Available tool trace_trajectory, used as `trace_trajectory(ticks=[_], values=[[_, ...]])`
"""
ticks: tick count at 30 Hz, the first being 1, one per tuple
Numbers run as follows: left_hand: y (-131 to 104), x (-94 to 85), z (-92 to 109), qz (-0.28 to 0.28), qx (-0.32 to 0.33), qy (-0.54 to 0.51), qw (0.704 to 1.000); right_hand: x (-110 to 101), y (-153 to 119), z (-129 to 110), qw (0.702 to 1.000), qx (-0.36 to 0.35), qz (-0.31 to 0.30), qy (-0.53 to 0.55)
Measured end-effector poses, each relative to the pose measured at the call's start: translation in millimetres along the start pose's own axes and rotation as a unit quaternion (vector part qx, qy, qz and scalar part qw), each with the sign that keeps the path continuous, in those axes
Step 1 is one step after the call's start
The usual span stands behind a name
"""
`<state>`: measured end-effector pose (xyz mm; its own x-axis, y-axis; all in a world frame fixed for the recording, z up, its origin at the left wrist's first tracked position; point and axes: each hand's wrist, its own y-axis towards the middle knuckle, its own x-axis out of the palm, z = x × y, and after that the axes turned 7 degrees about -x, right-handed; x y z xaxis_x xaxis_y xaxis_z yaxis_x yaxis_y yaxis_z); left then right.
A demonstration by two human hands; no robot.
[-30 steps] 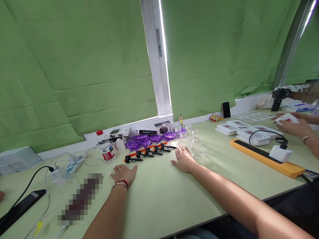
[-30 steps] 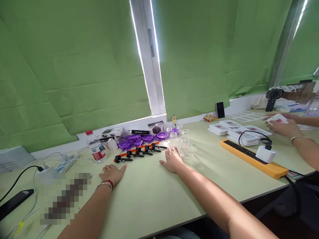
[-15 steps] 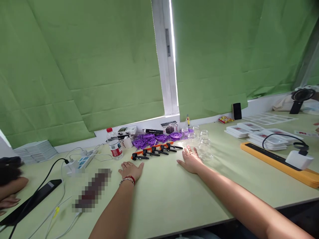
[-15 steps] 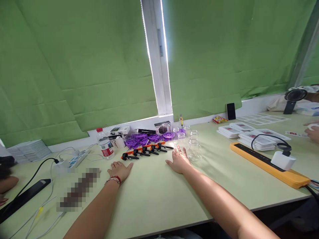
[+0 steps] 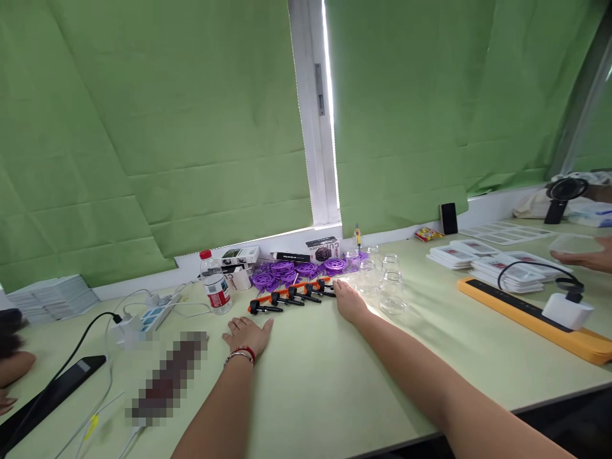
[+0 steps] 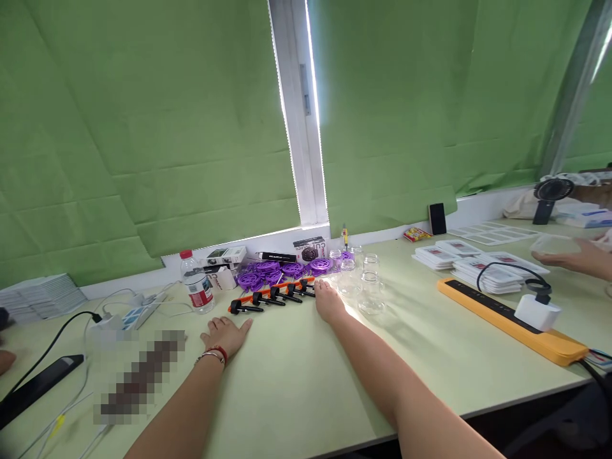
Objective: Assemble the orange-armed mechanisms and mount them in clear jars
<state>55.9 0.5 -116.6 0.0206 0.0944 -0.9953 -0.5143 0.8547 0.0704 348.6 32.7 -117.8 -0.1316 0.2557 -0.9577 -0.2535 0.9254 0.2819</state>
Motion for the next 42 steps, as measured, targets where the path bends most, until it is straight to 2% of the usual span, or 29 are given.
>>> trace_trajectory(ticks=[17,28,31,34,36,38,39,40,41,42], values=[[3.3,3.7,-1.0,0.002,0.005,-0.006,1.000,-8.6,11.1,5.9,0.999,0.046,0.000,0.009],[4.7,4.9,-2.8,0.008,0.012,-0.027,1.000,-14.0,-0.6,3.6,0.997,0.054,0.058,0.007],[2.1,1.7,-4.4,0.026,0.029,-0.037,0.999,-17.2,-5.4,-1.7,0.997,0.031,0.077,0.012],[-6.9,-12.5,-3.9,0.074,0.059,-0.061,0.994,-16.6,-14.0,-13.7,0.996,-0.016,0.089,0.020],[-17.5,-24.8,-0.5,0.115,0.104,-0.115,0.981,-14.1,-23.1,-24.4,0.993,-0.060,0.096,0.032],[-31.7,-33.8,6.5,0.141,0.165,-0.208,0.954,-11.7,-33.5,-35.1,0.985,-0.128,0.109,0.049],[-39.8,-36.0,11.2,0.119,0.196,-0.265,0.936,-11.2,-38.5,-39.9,0.980,-0.160,0.111,0.048],[-48.0,-36.4,16.4,0.067,0.230,-0.330,0.913,-11.3,-42.9,-44.1,0.974,-0.194,0.107,0.040],[-56.1,-35.3,21.8,-0.010,0.252,-0.391,0.885,-12.0,-46.6,-47.7,0.969,-0.226,0.100,0.026],[-63.5,-33.1,27.0,-0.089,0.244,-0.444,0.858,-13.1,-49.5,-50.5,0.963,-0.251,0.096,0.011]])
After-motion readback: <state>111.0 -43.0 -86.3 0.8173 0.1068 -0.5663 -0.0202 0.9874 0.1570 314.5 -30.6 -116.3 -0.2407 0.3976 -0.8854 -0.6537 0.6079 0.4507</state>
